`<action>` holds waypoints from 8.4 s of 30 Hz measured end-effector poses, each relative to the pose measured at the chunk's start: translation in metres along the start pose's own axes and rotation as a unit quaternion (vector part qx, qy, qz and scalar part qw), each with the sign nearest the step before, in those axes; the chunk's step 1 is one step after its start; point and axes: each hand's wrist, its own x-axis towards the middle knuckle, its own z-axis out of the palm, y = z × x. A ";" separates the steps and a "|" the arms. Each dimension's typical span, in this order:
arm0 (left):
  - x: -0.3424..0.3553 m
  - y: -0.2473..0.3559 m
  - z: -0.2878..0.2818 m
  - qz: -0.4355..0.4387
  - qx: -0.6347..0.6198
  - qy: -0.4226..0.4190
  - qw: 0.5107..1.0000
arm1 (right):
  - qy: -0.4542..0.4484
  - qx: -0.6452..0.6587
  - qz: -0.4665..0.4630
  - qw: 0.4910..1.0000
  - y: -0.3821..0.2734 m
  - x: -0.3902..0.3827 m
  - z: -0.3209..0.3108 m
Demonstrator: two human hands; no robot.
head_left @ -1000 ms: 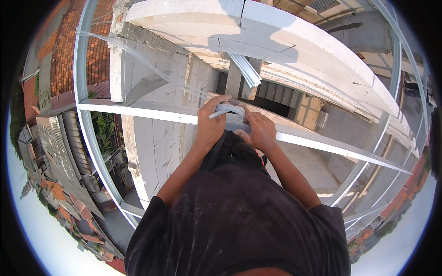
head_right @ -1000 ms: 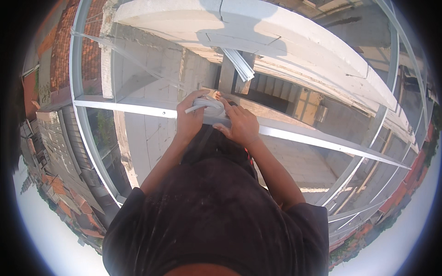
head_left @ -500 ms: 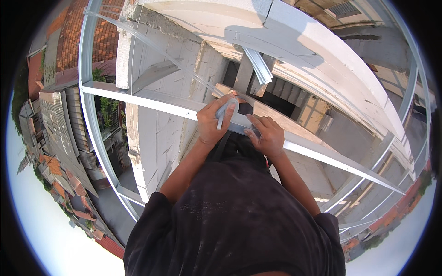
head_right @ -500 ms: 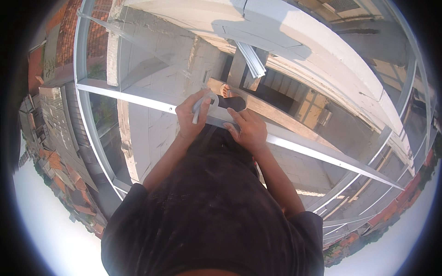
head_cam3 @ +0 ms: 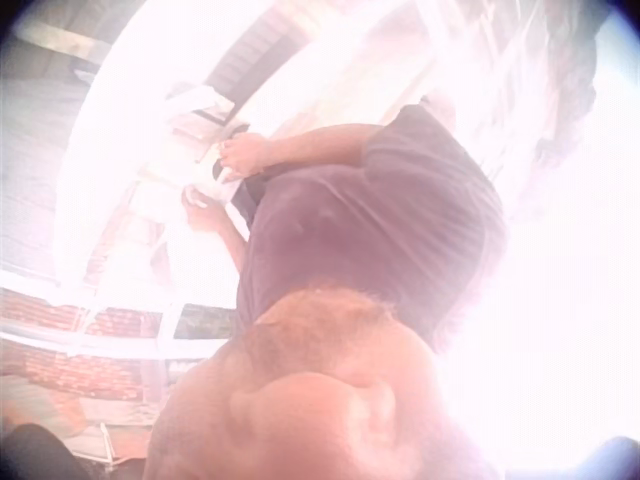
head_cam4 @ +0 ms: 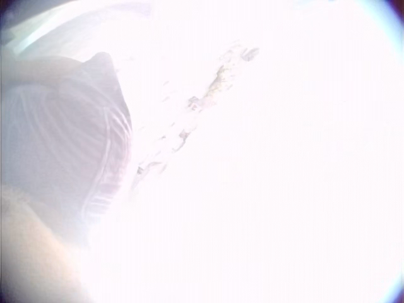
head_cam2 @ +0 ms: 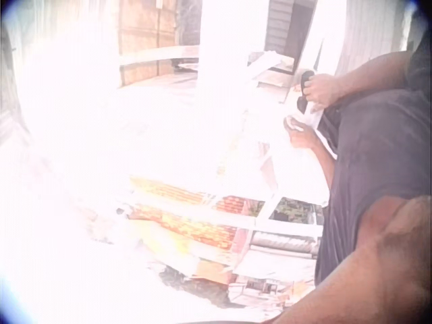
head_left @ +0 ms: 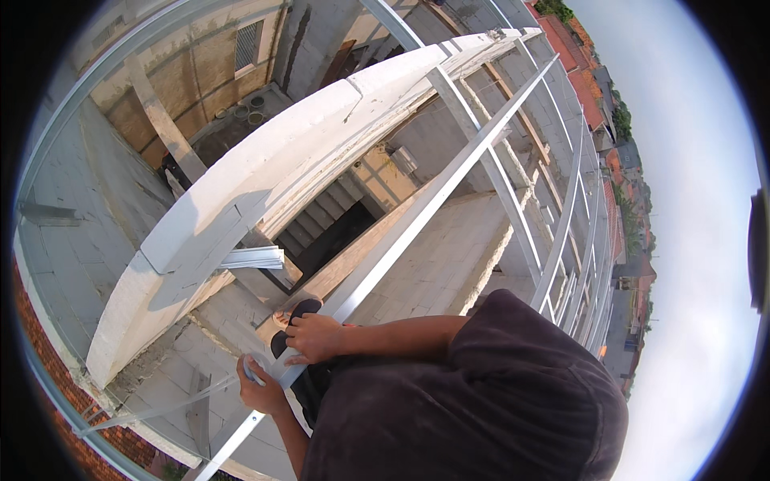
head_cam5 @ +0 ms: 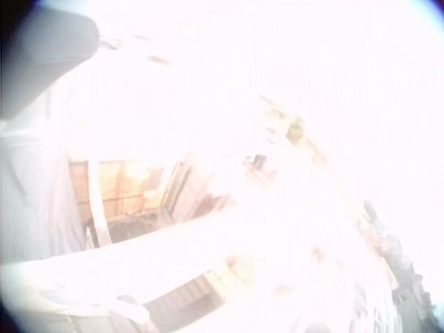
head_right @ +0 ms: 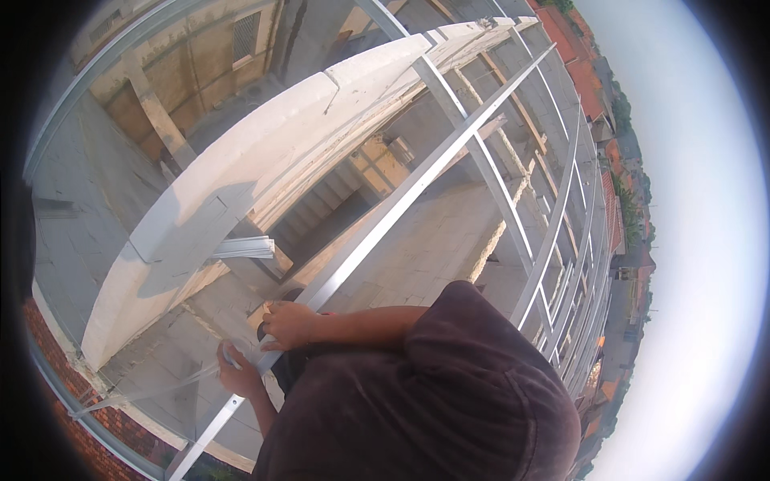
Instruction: The person carries long white metal bars across a rooftop structure and places them onto a partially assembled frame. They walk along wooden planks and beams, positioning the bars to form the roof skeleton. Another worker is visible in the background assisting with the frame.
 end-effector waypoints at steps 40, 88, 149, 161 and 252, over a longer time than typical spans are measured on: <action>0.022 -0.012 -0.023 -0.138 0.016 0.029 0.990 | 0.197 -0.193 0.019 0.961 0.064 0.280 -0.208; 0.021 -0.018 -0.026 -0.283 0.086 0.191 0.936 | 0.124 -0.229 0.080 0.962 0.062 0.289 -0.196; 0.019 -0.024 -0.013 -0.517 0.059 0.110 0.847 | -0.052 -0.104 -0.066 0.991 0.009 0.348 -0.169; 0.015 -0.023 -0.011 -0.524 0.044 0.135 0.840 | -0.130 -0.105 -0.180 0.969 -0.094 0.403 -0.128; 0.018 -0.020 -0.027 -0.523 -0.037 0.089 0.847 | -0.118 -0.186 -0.135 0.966 -0.098 0.401 -0.134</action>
